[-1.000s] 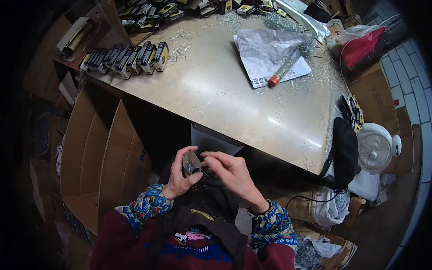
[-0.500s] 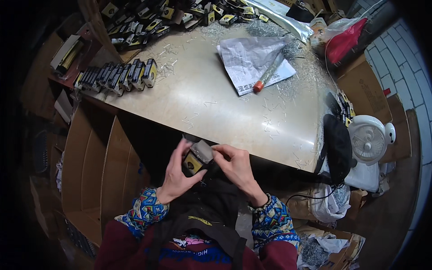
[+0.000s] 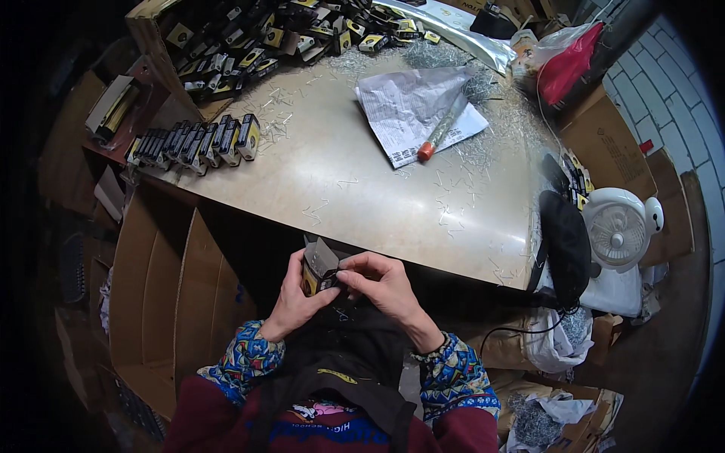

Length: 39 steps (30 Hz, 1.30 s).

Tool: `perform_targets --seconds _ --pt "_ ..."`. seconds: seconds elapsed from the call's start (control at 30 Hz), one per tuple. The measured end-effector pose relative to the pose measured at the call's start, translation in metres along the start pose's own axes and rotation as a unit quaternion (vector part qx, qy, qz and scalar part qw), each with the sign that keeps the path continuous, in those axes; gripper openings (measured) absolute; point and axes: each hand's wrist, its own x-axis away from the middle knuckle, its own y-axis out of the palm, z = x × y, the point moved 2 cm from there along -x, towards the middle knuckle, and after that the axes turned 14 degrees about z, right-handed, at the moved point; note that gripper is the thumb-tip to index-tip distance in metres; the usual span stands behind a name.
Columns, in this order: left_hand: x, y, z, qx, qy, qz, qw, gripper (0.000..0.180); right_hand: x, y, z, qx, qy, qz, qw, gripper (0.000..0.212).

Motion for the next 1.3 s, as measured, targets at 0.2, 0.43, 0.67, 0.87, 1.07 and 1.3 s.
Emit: perform_targets --seconds 0.2,0.43,0.67,0.87,1.07,1.3 --pt "-0.001 0.0 0.004 -0.019 0.0 0.021 1.0 0.077 0.008 0.005 -0.013 0.167 -0.257 0.129 0.943 0.01" --pt "-0.001 0.0 0.014 -0.073 0.064 0.053 0.994 0.079 0.002 0.009 -0.02 0.263 -0.412 0.079 0.869 0.037" --pt "0.003 0.009 0.014 -0.111 0.185 0.04 0.976 0.086 0.001 0.031 0.02 0.166 -0.223 0.138 0.951 0.033" --pt "0.001 -0.001 0.01 -0.136 0.209 0.087 0.964 0.07 0.011 0.014 0.008 0.242 -0.438 0.166 0.85 0.019" --pt "0.002 0.0 0.008 -0.169 0.239 0.079 0.953 0.067 0.01 0.015 0.017 0.248 -0.357 0.105 0.895 0.022" --pt "-0.001 -0.005 0.004 -0.171 0.221 0.107 0.954 0.099 0.005 0.024 0.012 0.274 -0.441 0.135 0.844 0.026"
